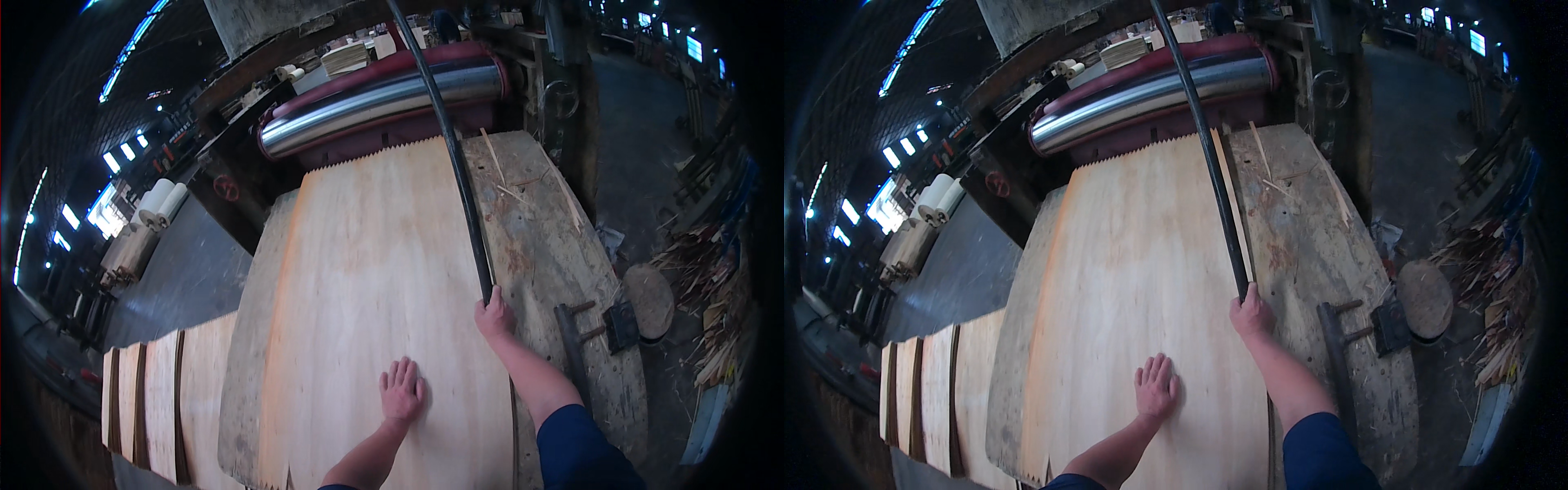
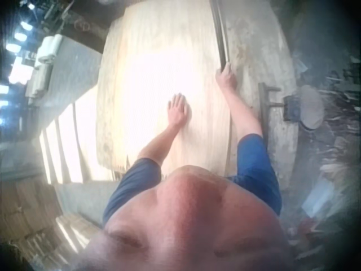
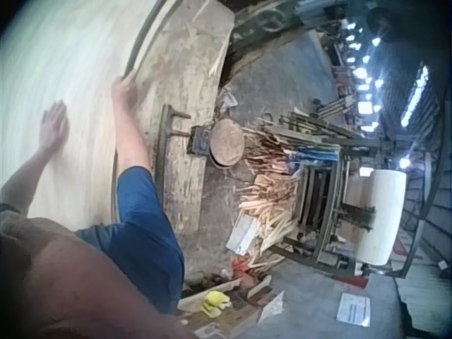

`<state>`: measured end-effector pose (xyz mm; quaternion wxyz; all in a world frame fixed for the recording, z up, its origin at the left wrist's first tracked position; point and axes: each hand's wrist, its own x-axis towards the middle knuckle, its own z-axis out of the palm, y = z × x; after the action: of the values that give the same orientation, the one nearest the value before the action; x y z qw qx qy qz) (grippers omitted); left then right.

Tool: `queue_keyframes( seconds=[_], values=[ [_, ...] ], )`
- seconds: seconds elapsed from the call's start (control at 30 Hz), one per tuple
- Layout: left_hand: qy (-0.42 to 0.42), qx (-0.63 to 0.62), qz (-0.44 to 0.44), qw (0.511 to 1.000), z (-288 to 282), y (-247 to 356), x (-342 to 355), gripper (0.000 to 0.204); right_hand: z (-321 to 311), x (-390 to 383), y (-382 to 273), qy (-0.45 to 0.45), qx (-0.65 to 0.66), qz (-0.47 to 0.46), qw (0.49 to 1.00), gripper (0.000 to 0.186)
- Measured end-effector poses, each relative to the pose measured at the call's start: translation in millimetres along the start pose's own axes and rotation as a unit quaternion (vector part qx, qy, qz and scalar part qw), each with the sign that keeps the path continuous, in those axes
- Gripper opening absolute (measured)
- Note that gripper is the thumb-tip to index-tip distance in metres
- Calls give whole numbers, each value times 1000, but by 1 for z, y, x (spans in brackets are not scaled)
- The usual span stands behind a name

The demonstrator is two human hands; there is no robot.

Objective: The person operates a rolling machine using a metal bar, retrieves stacks of veneer sheets from the floor to the machine table, and feeds the veneer sheets into the roller by hand.

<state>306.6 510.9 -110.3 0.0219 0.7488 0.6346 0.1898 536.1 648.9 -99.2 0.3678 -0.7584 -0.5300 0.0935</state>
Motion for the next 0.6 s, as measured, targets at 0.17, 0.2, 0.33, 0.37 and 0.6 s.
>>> queue_keyframes(
  seconds=[0.17,0.2,0.33,0.37,0.6],
  values=[
    [11,-20,4,1000,-1,2,-1,47,-10,1,-3,-31,-10,41,999,38],
    [1,-26,5,1000,4,2,-1,48,-7,2,9,-14,13,33,999,36],
    [-2,-26,-2,1000,0,2,-4,48,-28,-12,1,-3,21,21,1000,31],
    [3,-33,6,999,-1,3,-4,48,-40,-18,-1,7,16,20,1000,31],
    [-73,-480,42,873,-28,110,140,64,-152,-63,-30,40,-46,3,998,32]
  ],
)
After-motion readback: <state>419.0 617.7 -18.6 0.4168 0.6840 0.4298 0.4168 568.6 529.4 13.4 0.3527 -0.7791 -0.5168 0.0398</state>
